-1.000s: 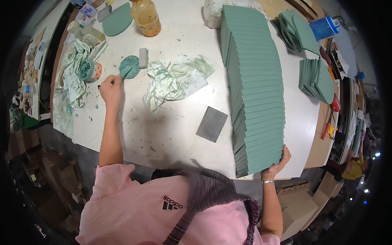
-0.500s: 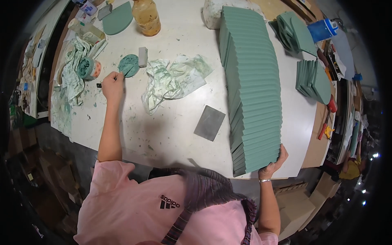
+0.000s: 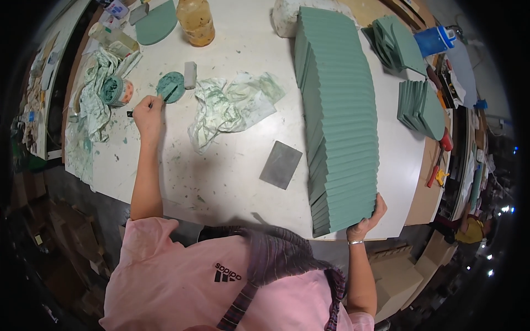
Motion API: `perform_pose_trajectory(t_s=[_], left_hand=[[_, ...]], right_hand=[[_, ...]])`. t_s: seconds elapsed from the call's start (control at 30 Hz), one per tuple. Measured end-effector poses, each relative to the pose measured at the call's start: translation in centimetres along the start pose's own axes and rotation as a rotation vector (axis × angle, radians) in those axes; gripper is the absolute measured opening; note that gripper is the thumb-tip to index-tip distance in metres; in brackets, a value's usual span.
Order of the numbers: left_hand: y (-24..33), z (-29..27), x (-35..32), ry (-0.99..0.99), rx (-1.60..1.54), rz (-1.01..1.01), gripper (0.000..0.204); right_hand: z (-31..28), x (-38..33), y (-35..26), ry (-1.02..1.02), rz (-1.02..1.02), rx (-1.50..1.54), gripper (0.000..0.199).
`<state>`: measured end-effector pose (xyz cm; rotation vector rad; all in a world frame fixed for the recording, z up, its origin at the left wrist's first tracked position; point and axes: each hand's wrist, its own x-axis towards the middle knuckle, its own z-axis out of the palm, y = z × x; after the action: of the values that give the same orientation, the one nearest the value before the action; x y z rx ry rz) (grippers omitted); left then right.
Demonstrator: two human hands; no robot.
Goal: The person wipes a stack of green grooved foam pieces with a cloth and then uses a white rectangular block to scrape or sand the edges and surfaces of the pieces.
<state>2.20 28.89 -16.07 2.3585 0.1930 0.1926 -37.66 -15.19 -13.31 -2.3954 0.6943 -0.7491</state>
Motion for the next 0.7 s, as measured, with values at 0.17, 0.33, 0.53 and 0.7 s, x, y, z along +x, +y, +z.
perform_pose_trajectory(t_s=[0.17,0.33,0.53,0.7], left_hand=[[0.4,0.0,-0.1,-0.021,0.125,-0.080,0.028],[-0.4,0.0,-0.1,0.032,-0.022,-0.018,0.027],[-1.6,0.1,0.4,-0.001,0.010,-0.078,0.027],[-0.4,0.0,0.4,0.012,0.044,-0.110,0.027]], right_hand=[[0.0,-0.1,0.2,0.005,0.006,0.010,0.091],[0.0,-0.2,0.2,0.008,0.000,0.010,0.091],[0.0,-0.1,0.3,0.014,0.001,0.005,0.090],[0.1,-0.1,0.4,0.026,-0.013,0.007,0.089]])
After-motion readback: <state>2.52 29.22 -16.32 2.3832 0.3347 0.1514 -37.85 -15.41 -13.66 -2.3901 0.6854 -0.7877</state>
